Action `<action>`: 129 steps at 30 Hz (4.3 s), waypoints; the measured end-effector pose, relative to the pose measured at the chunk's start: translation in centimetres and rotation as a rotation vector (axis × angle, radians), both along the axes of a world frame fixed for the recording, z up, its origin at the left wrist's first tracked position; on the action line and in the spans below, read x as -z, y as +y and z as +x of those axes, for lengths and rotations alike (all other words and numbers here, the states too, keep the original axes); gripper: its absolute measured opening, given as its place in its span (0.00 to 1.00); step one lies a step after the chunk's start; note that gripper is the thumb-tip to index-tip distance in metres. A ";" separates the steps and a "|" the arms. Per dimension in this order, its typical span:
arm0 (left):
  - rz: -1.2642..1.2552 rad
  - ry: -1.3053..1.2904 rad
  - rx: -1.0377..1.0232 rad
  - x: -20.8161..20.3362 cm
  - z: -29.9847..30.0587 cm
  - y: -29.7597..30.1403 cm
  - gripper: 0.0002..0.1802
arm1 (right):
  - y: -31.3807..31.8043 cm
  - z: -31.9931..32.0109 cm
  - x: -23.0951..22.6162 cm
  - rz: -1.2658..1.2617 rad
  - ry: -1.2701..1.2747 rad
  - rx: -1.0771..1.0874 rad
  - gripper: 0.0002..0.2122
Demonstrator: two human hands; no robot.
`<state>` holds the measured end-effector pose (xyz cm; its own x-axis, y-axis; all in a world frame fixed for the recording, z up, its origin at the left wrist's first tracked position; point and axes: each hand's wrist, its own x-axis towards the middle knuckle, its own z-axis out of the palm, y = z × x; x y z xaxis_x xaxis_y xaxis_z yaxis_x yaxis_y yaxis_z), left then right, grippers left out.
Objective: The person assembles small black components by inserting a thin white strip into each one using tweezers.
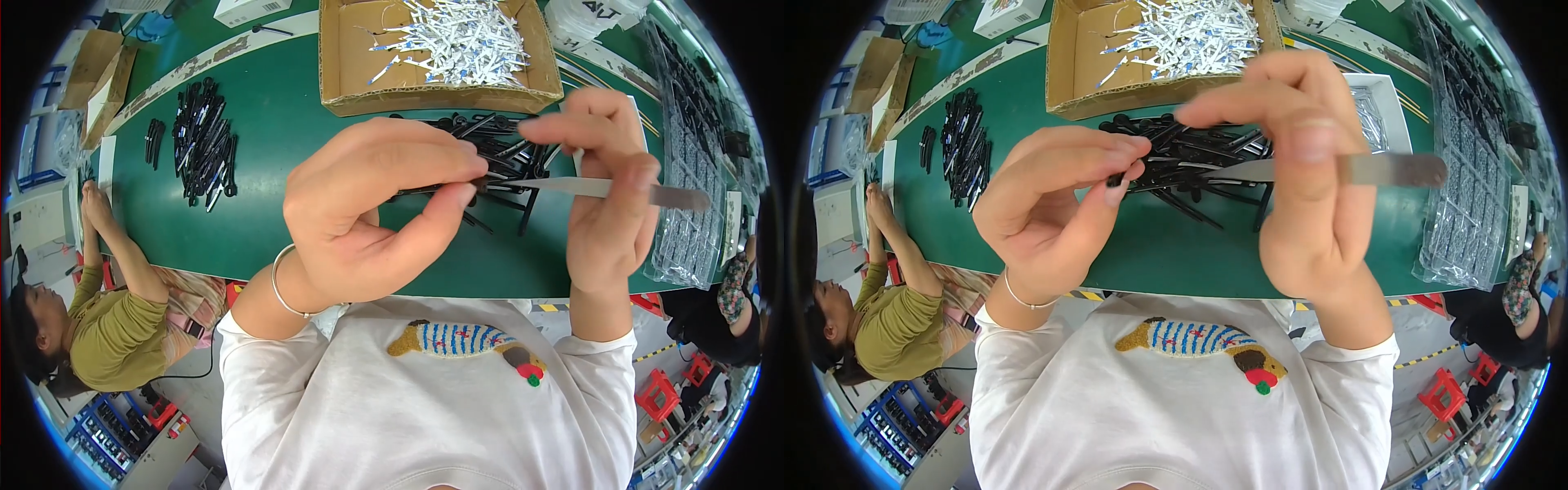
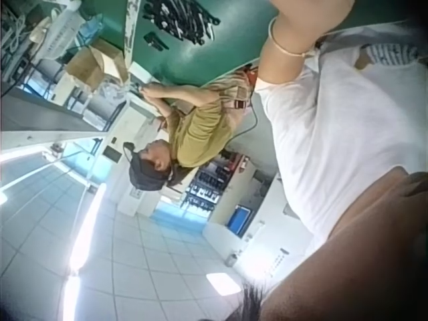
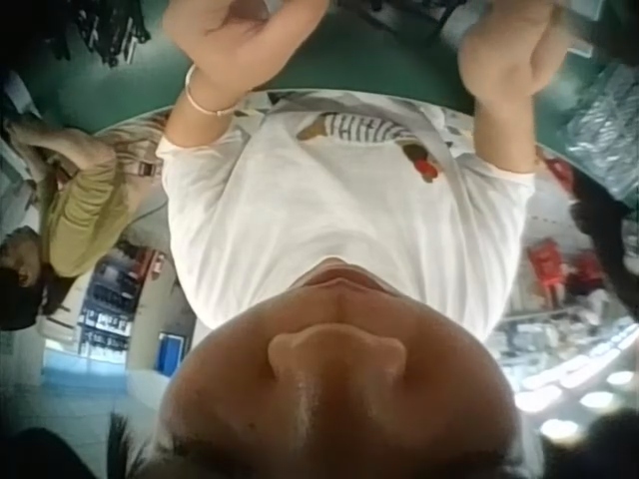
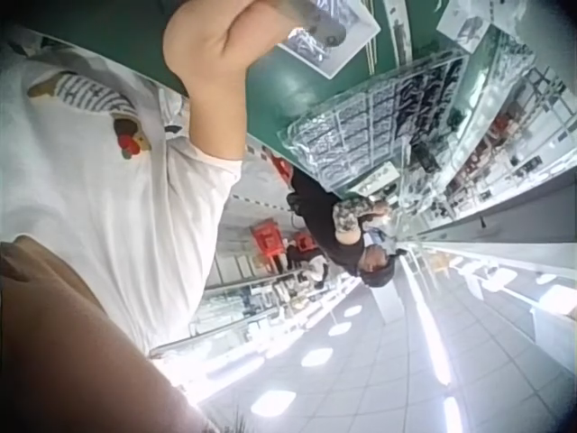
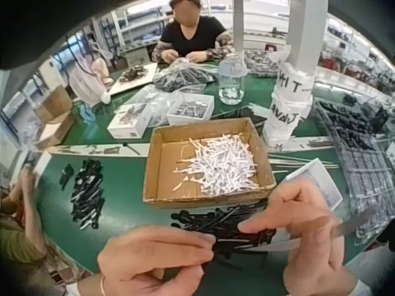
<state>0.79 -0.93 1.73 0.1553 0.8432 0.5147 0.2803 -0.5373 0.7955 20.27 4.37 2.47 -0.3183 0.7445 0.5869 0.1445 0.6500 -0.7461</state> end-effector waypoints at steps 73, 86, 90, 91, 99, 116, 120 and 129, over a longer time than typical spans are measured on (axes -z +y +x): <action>-0.282 -0.006 -0.188 2.0 -3.8 -4.7 0.23 | -1.8 -3.2 1.6 0.161 -0.536 -0.264 0.09; -0.249 0.707 -1.073 4.2 -13.3 -7.9 0.08 | 0.6 -0.8 1.7 -0.103 -0.522 0.082 0.06; -0.141 0.425 -0.865 2.3 -9.4 -6.5 0.05 | -0.6 -2.3 1.3 -0.006 -0.397 0.093 0.11; -0.066 0.453 -0.755 1.3 -7.9 -6.0 0.05 | -0.9 -2.6 1.5 0.089 -0.368 0.041 0.14; 0.246 0.387 -0.227 -1.4 -0.7 -1.0 0.11 | -0.6 -1.6 0.0 0.370 -0.321 -0.006 0.13; 0.280 0.232 -0.228 -0.3 0.0 1.8 0.11 | 0.4 0.4 0.1 -0.226 0.031 -0.059 0.09; 0.256 0.201 -0.240 -0.5 -0.2 1.4 0.11 | 0.8 0.5 0.5 -0.295 0.197 -0.191 0.09; 0.327 0.177 -0.324 0.2 -0.7 2.1 0.10 | 4.8 1.5 -0.3 -0.079 0.182 0.254 0.07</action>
<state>0.12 1.12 1.52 0.0204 0.6611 0.7500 0.5900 -0.6136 0.5248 21.76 9.14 2.77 -0.0121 0.8325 0.5540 0.1543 0.5489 -0.8215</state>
